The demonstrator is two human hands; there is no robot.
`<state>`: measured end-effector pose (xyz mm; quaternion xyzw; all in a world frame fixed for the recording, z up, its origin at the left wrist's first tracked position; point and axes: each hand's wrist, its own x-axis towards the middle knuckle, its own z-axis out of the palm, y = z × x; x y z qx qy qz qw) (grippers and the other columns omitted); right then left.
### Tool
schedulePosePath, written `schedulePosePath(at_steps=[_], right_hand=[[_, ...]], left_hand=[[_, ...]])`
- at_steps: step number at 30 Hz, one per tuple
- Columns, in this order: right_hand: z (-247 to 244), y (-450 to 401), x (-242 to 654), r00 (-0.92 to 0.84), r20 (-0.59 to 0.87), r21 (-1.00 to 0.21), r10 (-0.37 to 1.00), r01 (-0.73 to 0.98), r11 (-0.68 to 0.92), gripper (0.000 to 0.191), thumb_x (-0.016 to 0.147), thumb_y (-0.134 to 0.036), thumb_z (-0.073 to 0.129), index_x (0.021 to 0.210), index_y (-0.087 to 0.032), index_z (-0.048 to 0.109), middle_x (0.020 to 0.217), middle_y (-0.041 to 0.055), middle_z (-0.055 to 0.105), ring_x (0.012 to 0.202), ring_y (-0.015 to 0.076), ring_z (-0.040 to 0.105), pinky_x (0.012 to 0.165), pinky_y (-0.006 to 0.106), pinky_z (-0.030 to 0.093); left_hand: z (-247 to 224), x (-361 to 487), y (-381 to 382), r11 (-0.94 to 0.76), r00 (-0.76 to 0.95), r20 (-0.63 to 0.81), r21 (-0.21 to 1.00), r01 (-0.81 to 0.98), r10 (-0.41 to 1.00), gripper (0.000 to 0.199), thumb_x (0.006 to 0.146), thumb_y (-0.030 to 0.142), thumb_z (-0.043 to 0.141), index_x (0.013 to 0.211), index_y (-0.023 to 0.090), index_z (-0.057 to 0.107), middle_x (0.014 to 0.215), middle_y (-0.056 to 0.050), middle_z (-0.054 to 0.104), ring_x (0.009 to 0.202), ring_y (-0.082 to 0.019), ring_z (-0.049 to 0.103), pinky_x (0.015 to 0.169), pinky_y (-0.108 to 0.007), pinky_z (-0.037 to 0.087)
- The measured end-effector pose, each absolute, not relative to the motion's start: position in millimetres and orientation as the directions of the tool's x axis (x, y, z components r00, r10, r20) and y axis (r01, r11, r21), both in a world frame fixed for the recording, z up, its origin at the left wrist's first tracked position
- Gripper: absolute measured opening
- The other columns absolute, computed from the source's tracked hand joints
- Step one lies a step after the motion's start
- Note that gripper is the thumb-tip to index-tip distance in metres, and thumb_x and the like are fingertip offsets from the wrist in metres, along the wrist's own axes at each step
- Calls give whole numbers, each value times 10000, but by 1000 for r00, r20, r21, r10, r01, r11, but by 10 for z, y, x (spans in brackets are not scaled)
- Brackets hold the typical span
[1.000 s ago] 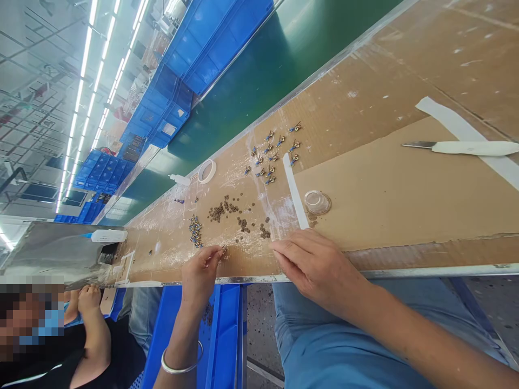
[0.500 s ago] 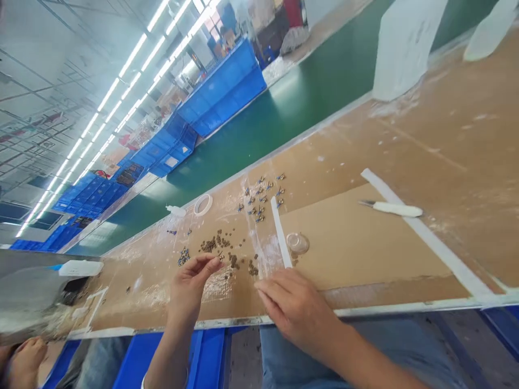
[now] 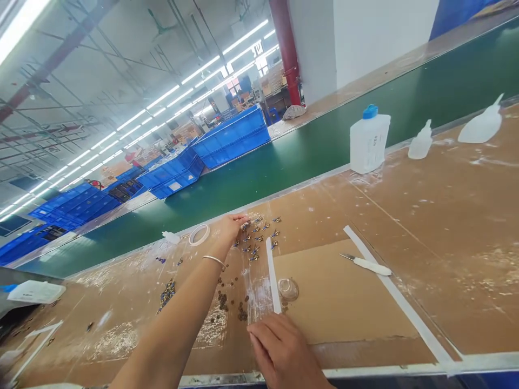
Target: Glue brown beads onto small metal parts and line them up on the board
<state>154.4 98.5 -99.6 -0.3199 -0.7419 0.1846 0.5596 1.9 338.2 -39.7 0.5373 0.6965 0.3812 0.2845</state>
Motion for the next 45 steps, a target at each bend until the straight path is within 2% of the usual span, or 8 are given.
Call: schedulePosePath(at_steps=[5, 10, 21, 29, 34, 37, 40, 45], right_hand=[[-951, 946, 1606, -158, 691, -665, 705, 245, 706, 237, 968, -116, 418, 1046, -197, 627, 834, 38, 699, 738, 162, 665, 694, 283, 561], [-950, 921, 1646, -203, 692, -647, 693, 251, 720, 201, 973, -147, 468, 1080, -196, 631, 899, 40, 719, 806, 164, 694, 746, 288, 564], [-957, 913, 1648, -239, 741, -569, 627, 273, 776, 188, 989, -205, 479, 1091, -209, 637, 905, 29, 731, 778, 167, 698, 759, 294, 552], [-966, 916, 1643, -245, 712, -607, 658, 257, 752, 182, 963, -160, 504, 1066, -205, 647, 903, 31, 723, 792, 160, 696, 747, 278, 560], [-942, 915, 1629, -223, 705, -623, 673, 259, 738, 187, 959, -141, 501, 1056, -200, 650, 898, 33, 725, 801, 152, 694, 752, 275, 566], [-934, 919, 1624, -219, 691, -635, 689, 272, 723, 198, 972, -138, 469, 1055, -189, 641, 890, 41, 720, 790, 154, 684, 733, 281, 562], [-932, 924, 1619, -219, 669, -658, 710, 269, 703, 214, 979, -120, 433, 1034, -184, 630, 864, 45, 706, 761, 155, 663, 706, 283, 547], [-951, 920, 1605, -229, 626, -694, 746, 272, 666, 193, 964, -112, 449, 993, -188, 625, 802, 40, 657, 745, 156, 627, 703, 275, 509]], left_hand=[[-203, -570, 2847, 118, -273, 106, 713, 691, 956, 177, 824, 316, 701, 881, 152, 731, 884, -34, 724, 830, -178, 650, 777, -312, 506], [-39, -1391, 1658, 264, -360, 81, 538, 800, 929, 176, 713, 344, 685, 645, 193, 745, 551, 14, 645, 581, -160, 572, 587, -260, 396], [-382, -1641, 651, 487, -533, 88, 305, 819, 842, 152, 781, 277, 650, 850, 192, 754, 753, -52, 714, 714, -194, 613, 680, -282, 392], [-390, -1577, 758, 461, -516, -17, 476, 749, 856, 101, 691, 145, 674, 780, 181, 703, 599, 26, 599, 598, -141, 550, 626, -253, 396], [-196, -1271, 891, 409, -432, -147, 675, 614, 890, 202, 719, 335, 696, 816, 158, 678, 596, 23, 600, 552, -130, 578, 586, -262, 470], [-68, -916, 1003, 344, -343, -233, 886, 311, 910, 324, 704, 388, 761, 913, 161, 662, 703, 17, 637, 620, -118, 638, 638, -258, 529], [-15, -551, 1133, 342, -223, -348, 938, -66, 911, 418, 629, 297, 865, 983, 154, 695, 744, 13, 661, 653, -105, 664, 657, -227, 559], [-44, -97, 1341, 376, -152, -397, 914, -151, 905, 350, 568, 304, 913, 793, 124, 714, 647, -1, 675, 585, -113, 671, 571, -208, 586]])
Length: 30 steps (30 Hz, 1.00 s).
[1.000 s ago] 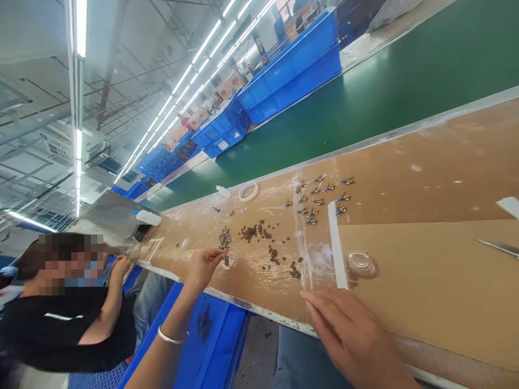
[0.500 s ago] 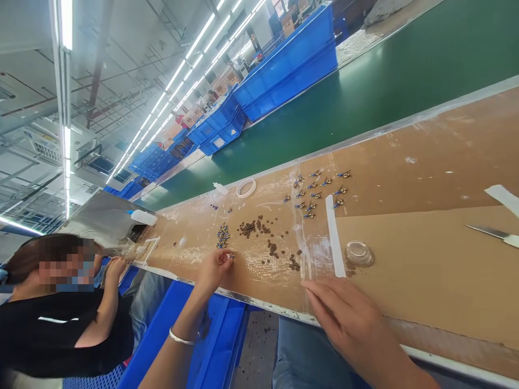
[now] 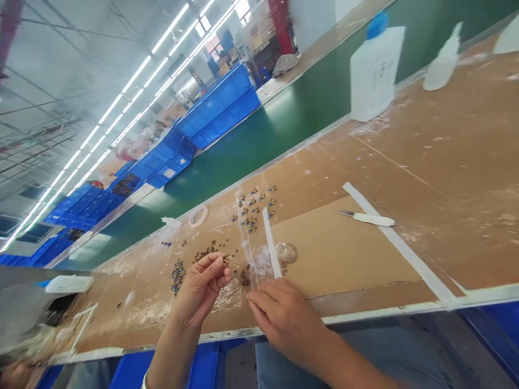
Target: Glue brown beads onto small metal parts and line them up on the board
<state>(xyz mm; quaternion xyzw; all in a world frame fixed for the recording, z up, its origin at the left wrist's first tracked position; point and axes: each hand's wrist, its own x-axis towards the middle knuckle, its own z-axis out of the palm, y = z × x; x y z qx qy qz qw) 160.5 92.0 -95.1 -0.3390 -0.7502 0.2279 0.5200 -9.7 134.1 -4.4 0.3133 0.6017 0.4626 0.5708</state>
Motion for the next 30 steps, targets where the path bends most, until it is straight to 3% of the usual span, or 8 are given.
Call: schedulePosePath(at_steps=[7, 16, 22, 30], right_hand=[[-977, 929, 1596, -258, 590, -716, 765, 271, 644, 148, 945, -106, 491, 958, -182, 619, 792, 24, 610, 753, 159, 578, 723, 281, 459], [-947, 965, 1618, -285, 588, -705, 757, 279, 652, 158, 937, -104, 495, 831, -173, 589, 758, 7, 584, 738, 152, 533, 707, 283, 417], [-938, 977, 1628, -278, 598, -689, 752, 300, 659, 170, 926, -104, 498, 797, -175, 582, 738, 1, 567, 720, 149, 513, 695, 282, 414], [-950, 985, 1628, -265, 616, -661, 742, 338, 670, 151, 913, -110, 527, 802, -171, 608, 732, 2, 568, 715, 154, 514, 701, 284, 415]], left_hand=[[-40, 291, 1501, 352, -102, -357, 934, -64, 929, 363, 550, 361, 917, 722, 114, 715, 590, -11, 676, 479, -77, 599, 457, -170, 534], [-67, 439, 1537, 333, -179, -328, 943, -1, 928, 373, 481, 301, 938, 756, 129, 754, 630, -19, 714, 538, -106, 657, 536, -197, 576], [-91, 441, 1534, 300, -177, -287, 952, 56, 942, 333, 517, 310, 920, 755, 142, 758, 623, -7, 709, 532, -103, 651, 538, -195, 565], [-136, 550, 1542, 175, -171, -114, 899, 402, 979, 227, 647, 334, 828, 782, 165, 760, 594, 7, 696, 536, -120, 652, 547, -216, 564]])
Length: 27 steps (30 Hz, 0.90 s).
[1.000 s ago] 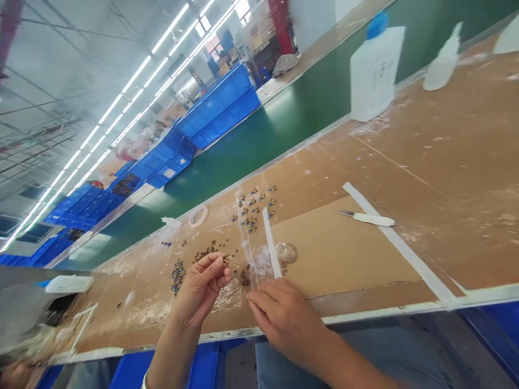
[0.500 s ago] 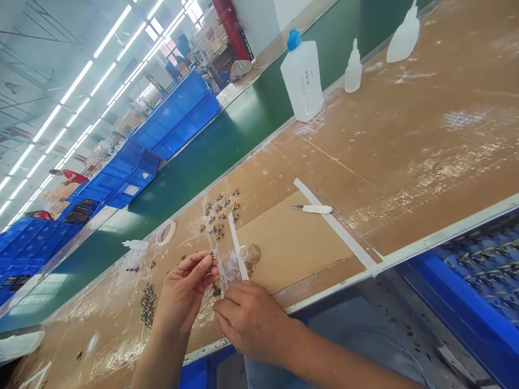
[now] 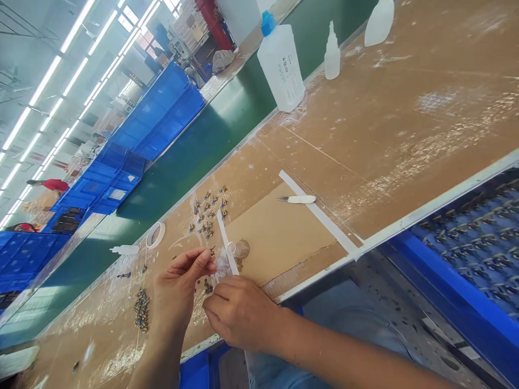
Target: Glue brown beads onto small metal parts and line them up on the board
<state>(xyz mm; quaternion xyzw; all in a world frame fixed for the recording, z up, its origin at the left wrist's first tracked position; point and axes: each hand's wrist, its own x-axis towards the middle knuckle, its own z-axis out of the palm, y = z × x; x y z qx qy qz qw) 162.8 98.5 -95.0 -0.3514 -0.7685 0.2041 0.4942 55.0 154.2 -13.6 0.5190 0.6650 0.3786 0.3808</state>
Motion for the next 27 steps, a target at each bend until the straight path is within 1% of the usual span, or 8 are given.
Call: schedulePosePath(at_steps=[3, 6, 11, 15, 21, 24, 27], right_hand=[[-954, 988, 1630, -261, 614, -662, 745, 344, 666, 154, 910, -114, 537, 791, -167, 619, 724, 5, 568, 707, 158, 517, 694, 287, 415], [-969, 989, 1619, -243, 621, -665, 746, 341, 665, 161, 911, -122, 537, 785, -164, 627, 714, 9, 572, 699, 162, 521, 686, 289, 415], [-978, 989, 1615, -223, 636, -663, 739, 332, 671, 176, 902, -109, 534, 756, -157, 621, 705, 16, 576, 694, 162, 524, 681, 286, 413], [-960, 994, 1630, -215, 642, -656, 736, 343, 673, 185, 904, -117, 537, 739, -158, 611, 700, 19, 578, 690, 162, 523, 676, 283, 409], [-962, 1002, 1618, -218, 645, -651, 732, 345, 676, 191, 896, -121, 543, 717, -156, 602, 687, 19, 575, 675, 161, 518, 665, 285, 409], [-956, 1003, 1629, -212, 637, -663, 741, 341, 667, 186, 899, -117, 538, 733, -157, 611, 701, 18, 579, 685, 162, 523, 674, 288, 416], [-934, 995, 1659, -225, 615, -686, 756, 322, 653, 190, 925, -120, 514, 774, -157, 622, 723, 15, 580, 698, 159, 529, 679, 289, 419]], left_hand=[[-149, 581, 1545, 143, -150, -74, 840, 524, 986, 209, 683, 355, 796, 805, 189, 762, 609, 12, 707, 556, -124, 665, 529, -198, 540], [-174, 599, 1555, 114, -108, -61, 791, 601, 992, 168, 703, 351, 773, 792, 210, 755, 604, 24, 706, 564, -123, 671, 539, -190, 529], [-197, 625, 1559, 61, -51, -35, 708, 703, 998, 148, 737, 358, 736, 793, 221, 755, 609, 25, 709, 574, -132, 675, 574, -206, 523], [-187, 646, 1557, 21, -2, -29, 669, 743, 1000, 149, 758, 368, 716, 779, 224, 750, 627, 25, 707, 584, -136, 672, 583, -216, 511], [-205, 691, 1583, 23, 6, -42, 655, 755, 999, 139, 754, 365, 716, 768, 232, 751, 664, 28, 718, 599, -131, 682, 590, -207, 512], [-168, 691, 1562, 26, 0, -38, 678, 735, 999, 134, 747, 356, 728, 765, 225, 751, 654, 25, 718, 592, -128, 684, 572, -196, 516], [-84, 592, 1482, 41, -56, -3, 722, 690, 998, 140, 731, 344, 757, 785, 215, 752, 627, 22, 714, 577, -123, 678, 552, -182, 527]])
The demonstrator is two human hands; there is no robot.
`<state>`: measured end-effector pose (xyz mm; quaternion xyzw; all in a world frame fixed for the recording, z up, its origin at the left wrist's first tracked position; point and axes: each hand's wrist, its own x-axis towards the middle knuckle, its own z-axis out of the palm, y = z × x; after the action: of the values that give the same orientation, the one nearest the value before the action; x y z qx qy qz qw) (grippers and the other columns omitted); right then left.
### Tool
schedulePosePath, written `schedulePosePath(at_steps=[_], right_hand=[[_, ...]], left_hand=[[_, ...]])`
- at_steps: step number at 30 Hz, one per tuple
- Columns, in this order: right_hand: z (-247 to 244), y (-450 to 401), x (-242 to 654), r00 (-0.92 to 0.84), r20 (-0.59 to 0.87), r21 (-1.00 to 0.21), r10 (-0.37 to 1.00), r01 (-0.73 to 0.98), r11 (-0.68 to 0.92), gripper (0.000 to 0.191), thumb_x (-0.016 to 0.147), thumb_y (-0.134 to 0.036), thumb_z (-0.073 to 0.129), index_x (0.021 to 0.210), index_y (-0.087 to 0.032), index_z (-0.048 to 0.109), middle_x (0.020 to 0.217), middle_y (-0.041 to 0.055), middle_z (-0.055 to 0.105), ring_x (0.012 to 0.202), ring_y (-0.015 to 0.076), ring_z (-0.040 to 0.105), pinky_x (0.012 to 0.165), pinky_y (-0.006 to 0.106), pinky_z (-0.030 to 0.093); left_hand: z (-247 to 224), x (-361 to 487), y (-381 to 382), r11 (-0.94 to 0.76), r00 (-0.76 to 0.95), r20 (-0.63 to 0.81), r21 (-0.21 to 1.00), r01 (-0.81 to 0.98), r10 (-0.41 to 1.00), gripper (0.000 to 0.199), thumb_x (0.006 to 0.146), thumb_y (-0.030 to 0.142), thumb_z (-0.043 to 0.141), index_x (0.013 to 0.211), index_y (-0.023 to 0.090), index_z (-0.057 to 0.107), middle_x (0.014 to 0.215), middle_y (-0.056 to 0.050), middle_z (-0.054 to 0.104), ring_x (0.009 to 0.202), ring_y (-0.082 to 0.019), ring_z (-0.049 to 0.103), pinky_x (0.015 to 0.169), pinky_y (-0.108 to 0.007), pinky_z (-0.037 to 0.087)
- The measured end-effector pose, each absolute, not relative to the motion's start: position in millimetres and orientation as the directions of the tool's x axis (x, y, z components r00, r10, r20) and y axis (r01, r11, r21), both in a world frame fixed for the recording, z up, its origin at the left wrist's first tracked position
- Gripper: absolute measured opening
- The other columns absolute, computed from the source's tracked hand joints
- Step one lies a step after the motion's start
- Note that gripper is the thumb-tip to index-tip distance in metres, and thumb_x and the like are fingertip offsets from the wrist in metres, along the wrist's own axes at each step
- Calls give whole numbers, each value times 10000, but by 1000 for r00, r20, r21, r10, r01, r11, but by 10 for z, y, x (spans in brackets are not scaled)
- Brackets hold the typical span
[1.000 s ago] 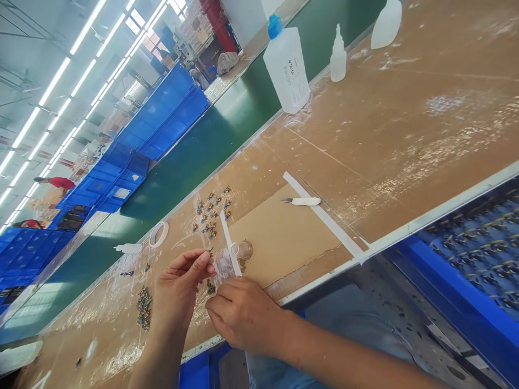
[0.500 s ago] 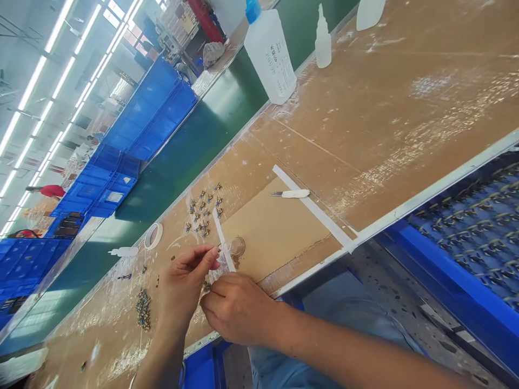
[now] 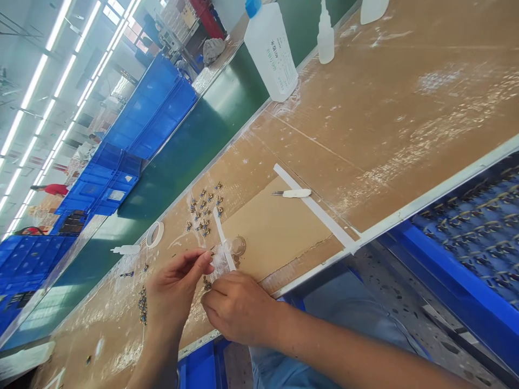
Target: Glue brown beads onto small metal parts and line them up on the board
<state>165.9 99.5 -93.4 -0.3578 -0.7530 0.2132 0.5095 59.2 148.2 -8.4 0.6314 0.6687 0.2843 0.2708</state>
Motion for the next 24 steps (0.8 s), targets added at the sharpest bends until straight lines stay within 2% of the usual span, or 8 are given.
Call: schedulePosePath(at_steps=[5, 11, 16, 21, 24], right_hand=[[-927, 963, 1684, -222, 596, -747, 772, 200, 634, 199, 983, -138, 446, 907, -152, 630, 784, 26, 616, 755, 154, 561, 718, 287, 442], [-951, 932, 1667, -178, 614, -760, 769, 128, 637, 187, 1005, -156, 437, 999, -161, 623, 848, 47, 675, 807, 164, 623, 783, 305, 499], [-945, 927, 1664, -206, 639, -719, 741, 184, 671, 179, 991, -133, 452, 1028, -161, 626, 861, 52, 691, 812, 170, 647, 778, 310, 530], [-969, 912, 1659, -237, 623, -714, 746, 219, 665, 164, 985, -135, 471, 1040, -171, 621, 873, 51, 692, 806, 165, 648, 755, 305, 535], [-987, 901, 1645, -249, 615, -710, 748, 236, 663, 163, 985, -136, 476, 1059, -174, 616, 877, 51, 688, 810, 164, 644, 755, 304, 530]], left_hand=[[-38, 143, 1244, 76, -228, 78, 798, 598, 971, 180, 732, 337, 784, 838, 195, 749, 641, 8, 726, 608, -122, 679, 615, -195, 570], [-339, -562, 918, 197, -463, 83, 828, 524, 882, 255, 679, 387, 814, 808, 179, 742, 668, 1, 736, 616, -130, 694, 646, -219, 582], [-547, -843, 723, 237, -461, 74, 780, 579, 884, 277, 717, 437, 767, 801, 175, 735, 694, -16, 735, 651, -166, 703, 655, -263, 571], [-536, -863, 715, 194, -334, 81, 678, 709, 939, 212, 796, 400, 701, 813, 193, 742, 752, -27, 745, 726, -176, 697, 708, -272, 546], [-538, -859, 740, 212, -347, 61, 689, 693, 936, 191, 803, 381, 695, 827, 197, 741, 756, -25, 752, 736, -178, 706, 733, -281, 547]])
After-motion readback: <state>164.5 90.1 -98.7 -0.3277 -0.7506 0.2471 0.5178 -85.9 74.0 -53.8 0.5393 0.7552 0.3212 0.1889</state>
